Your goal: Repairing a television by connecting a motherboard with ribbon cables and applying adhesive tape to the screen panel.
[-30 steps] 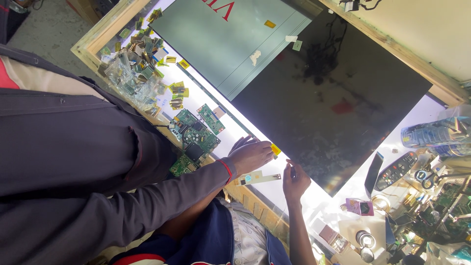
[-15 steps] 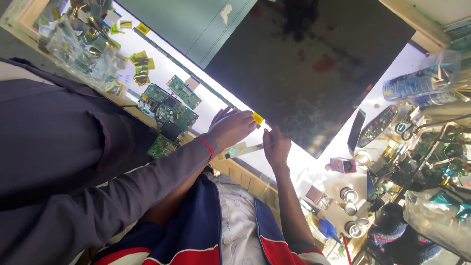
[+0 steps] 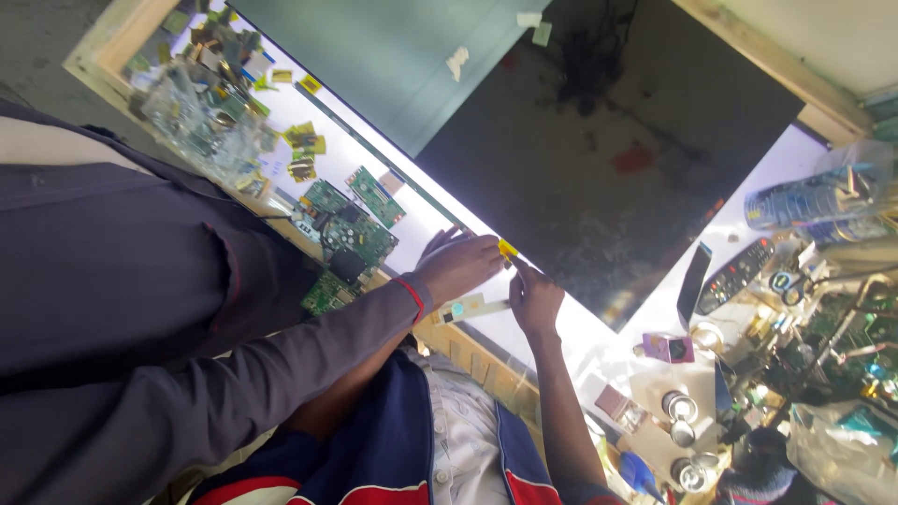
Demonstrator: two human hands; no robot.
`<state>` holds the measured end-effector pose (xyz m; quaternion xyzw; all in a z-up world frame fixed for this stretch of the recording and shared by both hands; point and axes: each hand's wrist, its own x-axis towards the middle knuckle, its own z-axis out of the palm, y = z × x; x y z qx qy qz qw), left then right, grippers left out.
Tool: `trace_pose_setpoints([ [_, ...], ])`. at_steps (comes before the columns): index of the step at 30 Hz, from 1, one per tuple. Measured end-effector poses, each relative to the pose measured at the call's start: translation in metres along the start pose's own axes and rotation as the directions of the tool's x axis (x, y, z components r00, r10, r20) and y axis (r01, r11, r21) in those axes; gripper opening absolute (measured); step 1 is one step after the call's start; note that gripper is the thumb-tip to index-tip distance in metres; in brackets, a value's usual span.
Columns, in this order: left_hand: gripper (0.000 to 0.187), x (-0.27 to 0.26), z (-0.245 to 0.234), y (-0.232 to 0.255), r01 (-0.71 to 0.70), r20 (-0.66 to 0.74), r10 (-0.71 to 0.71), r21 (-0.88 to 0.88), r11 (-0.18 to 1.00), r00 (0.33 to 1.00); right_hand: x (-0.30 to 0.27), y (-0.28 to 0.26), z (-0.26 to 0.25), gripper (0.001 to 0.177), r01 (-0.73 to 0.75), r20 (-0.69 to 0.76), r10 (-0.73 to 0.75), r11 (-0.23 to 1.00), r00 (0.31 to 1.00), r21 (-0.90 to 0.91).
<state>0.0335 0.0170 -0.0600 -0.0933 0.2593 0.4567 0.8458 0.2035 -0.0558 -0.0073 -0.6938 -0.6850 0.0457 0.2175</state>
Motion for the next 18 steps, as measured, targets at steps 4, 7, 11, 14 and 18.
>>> trace_pose_setpoints([
  [4,0.033,-0.026,0.024,-0.002,0.003,0.034,-0.004,0.025,1.0,0.999,-0.006,-0.004,0.0,0.037,-0.082,0.036,0.081,0.996,0.996,0.036],
  [7,0.034,-0.044,0.033,-0.004,-0.066,0.089,0.058,0.089,0.994,0.994,-0.004,0.002,0.005,0.035,-0.092,0.019,0.091,0.994,0.996,0.056],
  [11,0.044,-0.028,0.003,-0.012,-0.128,0.206,0.099,0.131,0.983,0.973,-0.006,0.005,0.009,0.035,-0.1,0.032,0.098,0.993,0.995,0.063],
  [14,0.042,-0.04,0.016,-0.009,-0.138,0.193,0.109,0.145,0.98,0.975,-0.005,0.003,0.006,0.032,-0.146,0.03,0.144,0.986,0.989,0.086],
  [18,0.047,-0.042,0.019,-0.007,-0.19,0.245,0.147,0.161,0.969,0.958,-0.004,0.005,0.008,0.031,-0.149,0.032,0.146,0.984,0.989,0.096],
])
